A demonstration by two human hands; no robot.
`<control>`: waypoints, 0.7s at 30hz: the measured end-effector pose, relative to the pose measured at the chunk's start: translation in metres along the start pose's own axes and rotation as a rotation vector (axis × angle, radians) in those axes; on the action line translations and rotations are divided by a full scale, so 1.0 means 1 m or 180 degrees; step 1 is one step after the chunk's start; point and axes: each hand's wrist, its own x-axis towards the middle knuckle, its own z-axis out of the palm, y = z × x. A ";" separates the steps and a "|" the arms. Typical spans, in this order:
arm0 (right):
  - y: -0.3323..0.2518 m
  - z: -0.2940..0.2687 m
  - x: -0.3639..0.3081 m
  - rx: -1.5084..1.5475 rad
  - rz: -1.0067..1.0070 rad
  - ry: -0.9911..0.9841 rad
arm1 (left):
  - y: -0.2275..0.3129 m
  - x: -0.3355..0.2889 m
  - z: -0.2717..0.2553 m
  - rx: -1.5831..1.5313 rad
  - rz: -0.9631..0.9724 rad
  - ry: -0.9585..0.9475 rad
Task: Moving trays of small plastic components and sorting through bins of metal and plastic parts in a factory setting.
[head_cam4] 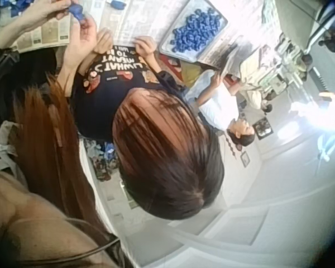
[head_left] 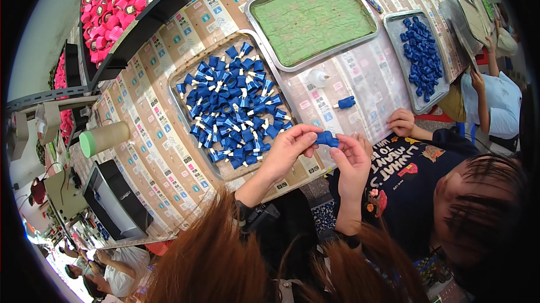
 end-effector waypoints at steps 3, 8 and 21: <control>0.009 -0.004 -0.004 -0.0681 -0.0286 0.0112 | 0.000 0.000 0.005 0.0079 0.0067 0.0051; 0.008 0.002 -0.007 -0.1250 -0.0898 0.0198 | -0.004 0.002 0.003 0.0206 0.0098 -0.0015; 0.008 0.008 -0.010 -0.0353 -0.0158 0.0487 | -0.010 -0.003 0.011 0.1238 0.0491 0.0645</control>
